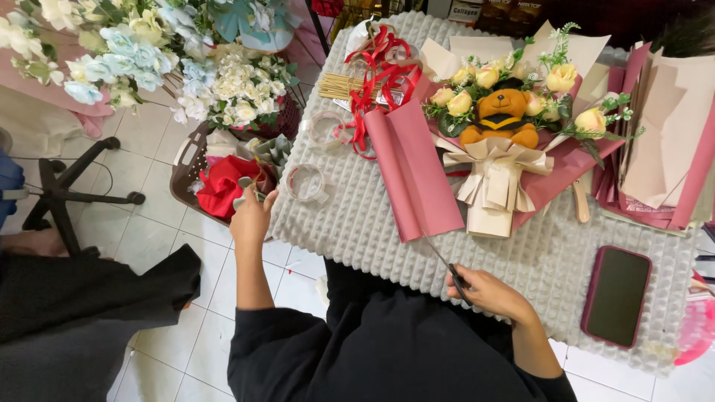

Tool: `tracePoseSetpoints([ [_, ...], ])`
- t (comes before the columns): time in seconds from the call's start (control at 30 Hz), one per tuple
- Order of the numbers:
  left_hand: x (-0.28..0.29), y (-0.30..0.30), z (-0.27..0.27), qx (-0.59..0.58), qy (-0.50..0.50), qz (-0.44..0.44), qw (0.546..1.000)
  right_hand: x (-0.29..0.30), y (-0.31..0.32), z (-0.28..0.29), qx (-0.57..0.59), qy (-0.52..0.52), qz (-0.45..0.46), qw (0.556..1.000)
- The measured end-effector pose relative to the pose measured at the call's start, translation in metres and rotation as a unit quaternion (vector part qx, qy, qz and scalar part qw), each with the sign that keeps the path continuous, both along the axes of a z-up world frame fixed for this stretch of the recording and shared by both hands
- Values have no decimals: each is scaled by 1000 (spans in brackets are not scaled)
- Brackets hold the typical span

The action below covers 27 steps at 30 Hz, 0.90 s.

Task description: Wrapping a floral bouquet with pink paper and cutting it to size using scissors

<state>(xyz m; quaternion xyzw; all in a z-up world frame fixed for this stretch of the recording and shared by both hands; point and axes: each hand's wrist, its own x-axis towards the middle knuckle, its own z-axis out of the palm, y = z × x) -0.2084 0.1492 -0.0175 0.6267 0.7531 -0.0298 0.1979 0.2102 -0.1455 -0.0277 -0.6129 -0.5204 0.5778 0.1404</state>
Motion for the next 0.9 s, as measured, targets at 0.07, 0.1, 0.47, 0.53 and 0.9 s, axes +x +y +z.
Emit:
tracePoseSetpoints([
  [0.07, 22, -35, 41, 17, -211, -34, 977, -3, 4, -13, 17, 15, -19, 1000],
  [0.1, 33, -53, 62, 35, -414, -64, 907, -4, 6, -19, 34, 28, -36, 998],
  [0.47, 165, -127, 4, -51, -735, -260, 624, -75, 75, -25, 265, 272, -333, 863],
  [0.53, 175, -133, 1, -61, -743, -263, 613, -76, 76, -20, 258, 268, -357, 857],
  [0.9, 194, -146, -14, -18, -684, -246, 686, -65, 79, -17, 320, 127, -383, 857],
])
